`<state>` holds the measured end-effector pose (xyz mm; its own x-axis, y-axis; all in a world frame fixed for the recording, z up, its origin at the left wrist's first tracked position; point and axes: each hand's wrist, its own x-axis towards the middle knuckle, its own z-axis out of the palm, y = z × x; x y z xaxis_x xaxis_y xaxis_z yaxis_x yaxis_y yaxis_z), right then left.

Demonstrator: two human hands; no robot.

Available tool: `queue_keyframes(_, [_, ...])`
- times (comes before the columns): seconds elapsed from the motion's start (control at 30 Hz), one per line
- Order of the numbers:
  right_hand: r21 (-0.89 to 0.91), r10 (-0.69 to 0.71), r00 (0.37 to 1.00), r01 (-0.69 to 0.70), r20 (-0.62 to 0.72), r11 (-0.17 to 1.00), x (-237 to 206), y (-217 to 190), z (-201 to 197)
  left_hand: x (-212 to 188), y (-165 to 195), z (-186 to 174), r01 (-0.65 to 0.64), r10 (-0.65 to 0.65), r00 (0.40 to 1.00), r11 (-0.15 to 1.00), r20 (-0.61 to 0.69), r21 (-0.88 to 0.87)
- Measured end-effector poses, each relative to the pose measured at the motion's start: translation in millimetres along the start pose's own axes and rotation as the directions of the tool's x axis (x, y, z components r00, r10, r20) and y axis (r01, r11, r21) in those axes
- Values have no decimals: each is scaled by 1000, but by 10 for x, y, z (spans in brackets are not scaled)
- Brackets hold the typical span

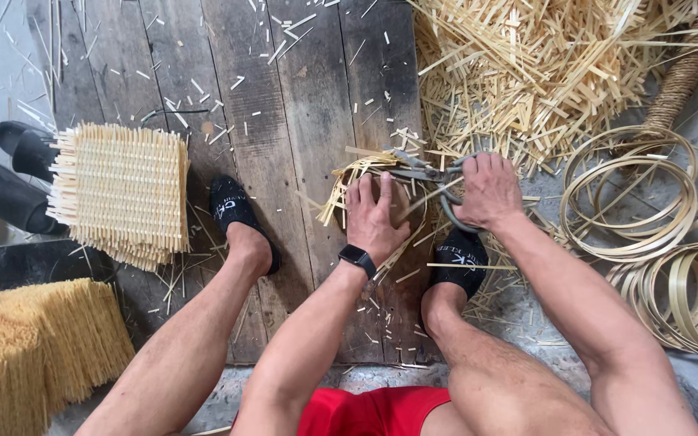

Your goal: The person sits on the floor and repeatedly trims the edges of a small woven bamboo basket using shears. They place the basket on a wooden form, cut protruding strands, and set the finished basket aside. The process is repeated for multiple baskets.

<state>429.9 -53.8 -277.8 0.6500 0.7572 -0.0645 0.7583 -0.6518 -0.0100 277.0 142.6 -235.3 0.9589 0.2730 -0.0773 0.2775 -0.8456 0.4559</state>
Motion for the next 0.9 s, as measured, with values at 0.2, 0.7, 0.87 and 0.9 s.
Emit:
queue_keyframes(0.2, [53,48,967,-63,249,997,-57,134,-28,-76,22,7,105,-121,970,991,-211,-87])
queue_keyframes(0.7, [41,22,988,-29,153,999,-10,97,46,-120,-137,22,11,-22,997,988,-70,-153])
queue_keyframes(0.87, [-104,-28,989,14,-143,994,22,60,61,-14,-234,-105,-58,77,990,986,116,-157])
queue_keyframes(0.9, [-71,-6,999,4,-38,997,21,51,65,-9,-231,-115,-63,88,984,985,158,-161])
